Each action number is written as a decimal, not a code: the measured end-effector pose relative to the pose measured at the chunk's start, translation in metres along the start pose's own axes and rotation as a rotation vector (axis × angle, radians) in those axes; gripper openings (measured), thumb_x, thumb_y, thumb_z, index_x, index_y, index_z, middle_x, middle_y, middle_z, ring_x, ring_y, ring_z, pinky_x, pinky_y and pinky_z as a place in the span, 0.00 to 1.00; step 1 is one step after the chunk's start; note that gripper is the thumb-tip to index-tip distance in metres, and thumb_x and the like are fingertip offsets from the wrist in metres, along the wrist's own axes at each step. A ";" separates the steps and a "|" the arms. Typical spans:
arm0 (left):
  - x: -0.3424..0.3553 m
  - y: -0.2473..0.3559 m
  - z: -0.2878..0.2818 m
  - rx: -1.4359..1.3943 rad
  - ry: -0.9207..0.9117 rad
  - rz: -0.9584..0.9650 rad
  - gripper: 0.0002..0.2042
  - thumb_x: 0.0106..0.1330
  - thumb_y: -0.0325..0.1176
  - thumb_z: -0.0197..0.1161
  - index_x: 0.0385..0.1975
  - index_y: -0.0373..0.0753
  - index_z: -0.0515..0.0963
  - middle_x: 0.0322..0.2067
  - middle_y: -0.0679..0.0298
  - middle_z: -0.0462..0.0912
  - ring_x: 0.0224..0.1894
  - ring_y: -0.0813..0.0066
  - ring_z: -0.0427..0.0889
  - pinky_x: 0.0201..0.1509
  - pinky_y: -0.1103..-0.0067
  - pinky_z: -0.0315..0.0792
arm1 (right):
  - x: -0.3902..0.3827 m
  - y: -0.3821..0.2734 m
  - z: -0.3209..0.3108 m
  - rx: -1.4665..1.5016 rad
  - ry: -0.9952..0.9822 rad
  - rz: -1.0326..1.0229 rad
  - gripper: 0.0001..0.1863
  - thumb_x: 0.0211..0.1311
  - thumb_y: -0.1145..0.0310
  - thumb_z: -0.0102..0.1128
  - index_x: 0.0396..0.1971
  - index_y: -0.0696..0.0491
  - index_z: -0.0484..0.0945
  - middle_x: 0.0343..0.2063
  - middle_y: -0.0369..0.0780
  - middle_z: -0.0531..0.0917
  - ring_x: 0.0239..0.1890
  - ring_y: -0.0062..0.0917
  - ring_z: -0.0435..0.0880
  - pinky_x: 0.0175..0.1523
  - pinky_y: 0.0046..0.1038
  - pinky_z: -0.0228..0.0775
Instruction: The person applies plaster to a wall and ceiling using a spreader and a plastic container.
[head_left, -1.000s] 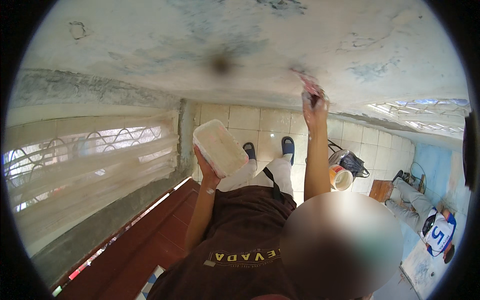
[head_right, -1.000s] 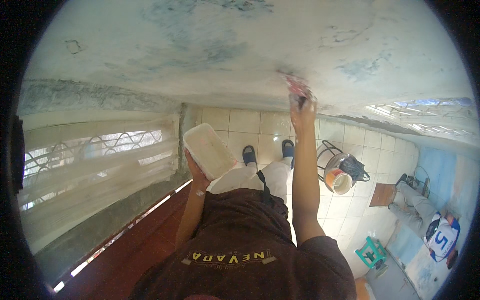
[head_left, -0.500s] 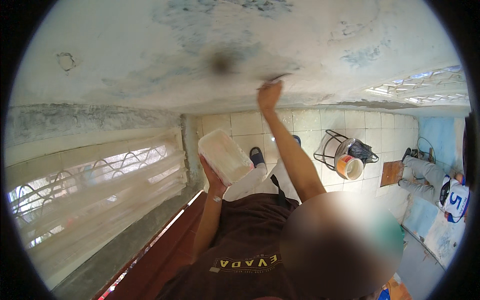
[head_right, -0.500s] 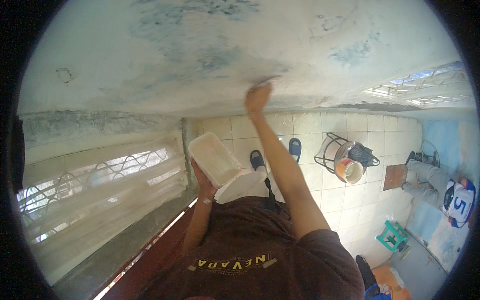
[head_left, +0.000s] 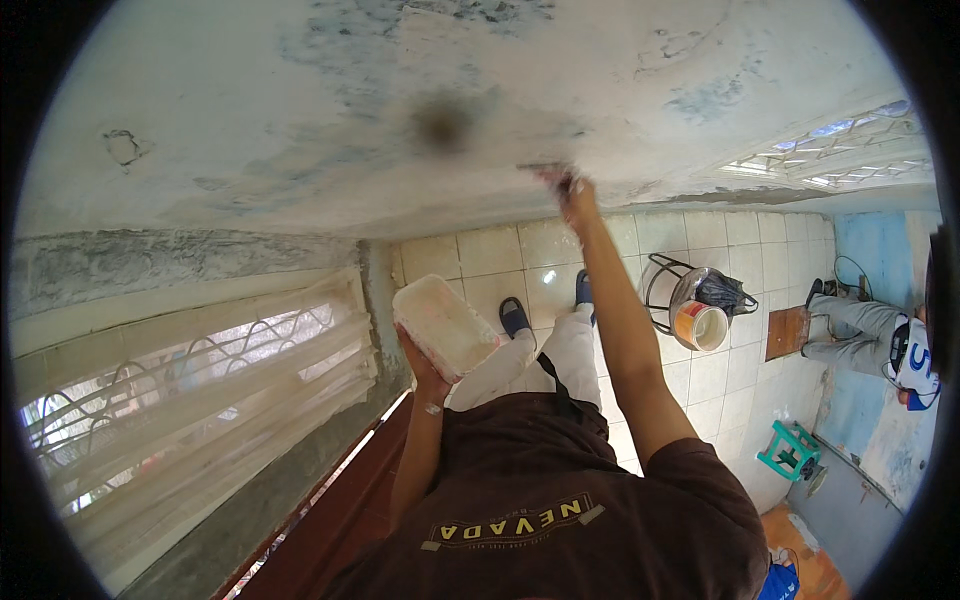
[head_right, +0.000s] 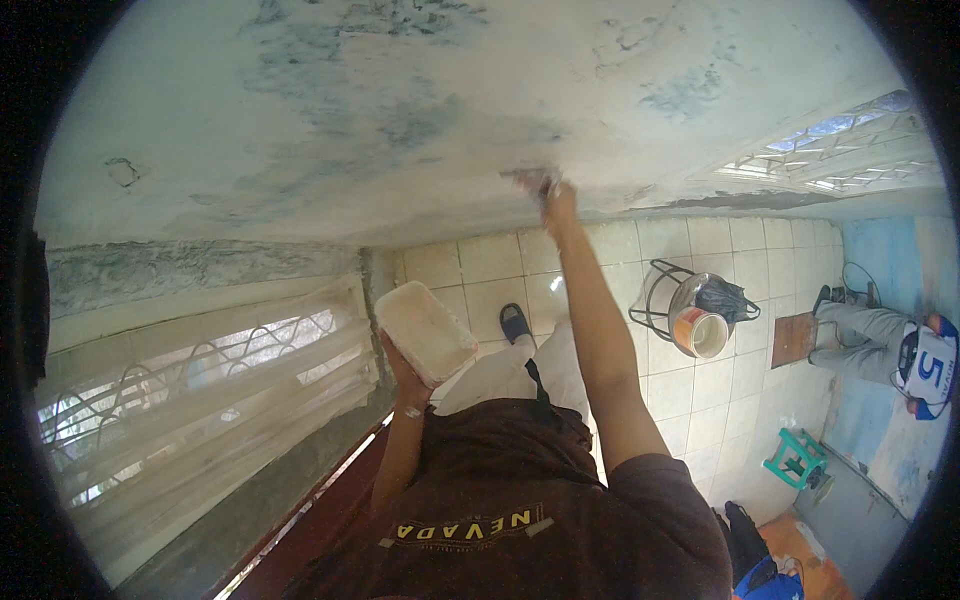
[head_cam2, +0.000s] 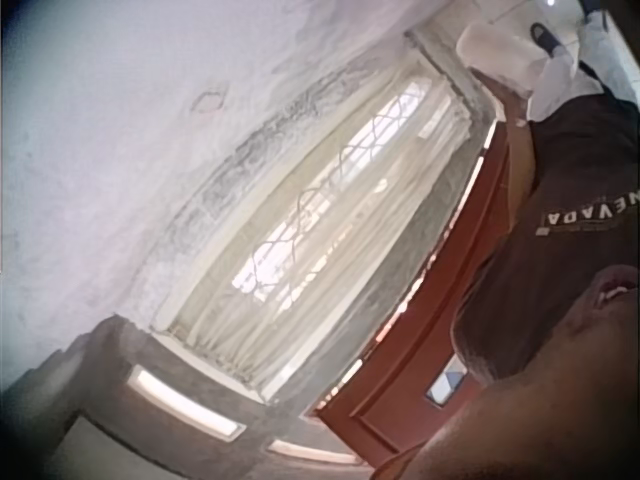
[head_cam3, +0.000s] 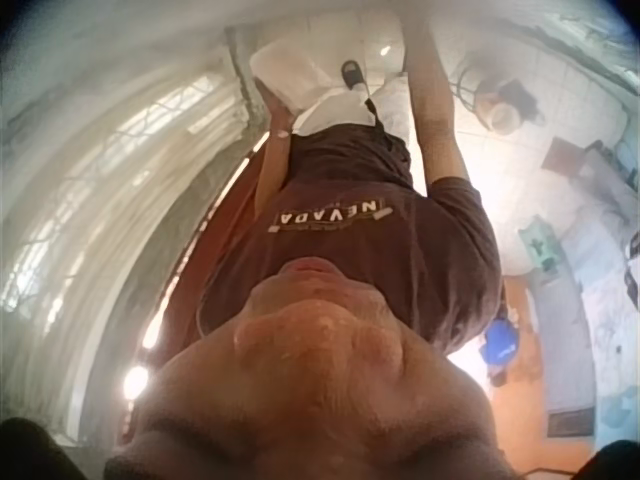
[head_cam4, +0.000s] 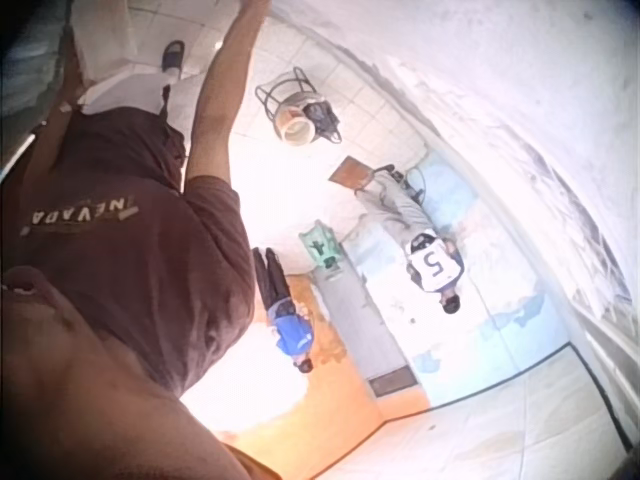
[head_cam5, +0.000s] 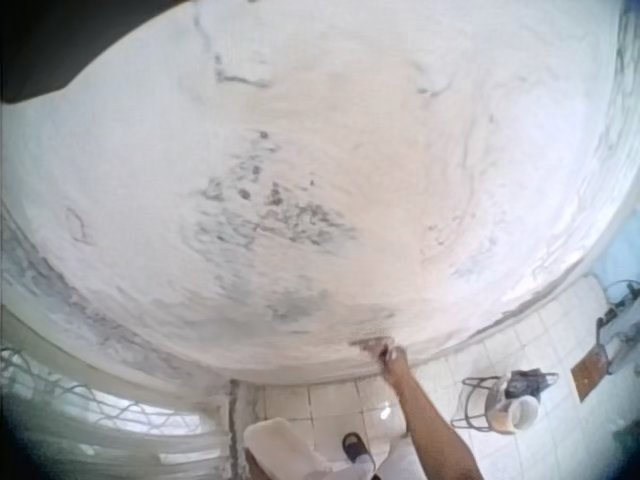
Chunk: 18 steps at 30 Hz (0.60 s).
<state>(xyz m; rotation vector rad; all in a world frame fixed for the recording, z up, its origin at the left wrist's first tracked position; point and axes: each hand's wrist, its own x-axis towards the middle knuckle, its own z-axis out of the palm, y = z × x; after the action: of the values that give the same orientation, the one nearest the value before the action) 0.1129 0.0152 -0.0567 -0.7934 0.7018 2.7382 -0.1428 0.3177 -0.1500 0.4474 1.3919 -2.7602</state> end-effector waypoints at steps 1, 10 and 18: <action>-0.004 -0.002 -0.004 -0.010 0.015 0.023 0.39 0.67 0.69 0.40 0.69 0.46 0.57 0.64 0.58 0.65 0.63 0.56 0.69 0.63 0.58 0.69 | 0.003 -0.035 0.025 0.166 0.079 0.029 0.16 0.74 0.62 0.44 0.36 0.60 0.75 0.35 0.47 0.82 0.38 0.32 0.82 0.50 0.30 0.79; -0.020 -0.010 0.001 -0.002 0.027 0.049 0.39 0.66 0.70 0.42 0.68 0.46 0.58 0.64 0.58 0.65 0.63 0.57 0.69 0.63 0.58 0.70 | -0.073 -0.073 -0.013 0.511 0.368 -0.073 0.15 0.71 0.66 0.44 0.42 0.61 0.75 0.37 0.44 0.83 0.39 0.30 0.83 0.44 0.25 0.79; -0.017 -0.007 0.003 0.125 0.046 0.059 0.37 0.68 0.67 0.41 0.68 0.47 0.59 0.63 0.59 0.66 0.63 0.58 0.70 0.63 0.58 0.69 | -0.010 0.023 -0.006 0.310 0.140 0.284 0.20 0.76 0.60 0.40 0.41 0.62 0.76 0.37 0.46 0.82 0.35 0.27 0.80 0.40 0.23 0.79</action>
<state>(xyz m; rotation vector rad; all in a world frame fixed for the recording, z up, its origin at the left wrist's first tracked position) 0.1280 0.0212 -0.0479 -0.8225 0.9095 2.7039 -0.1282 0.3073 -0.1688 0.7927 0.8348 -2.7498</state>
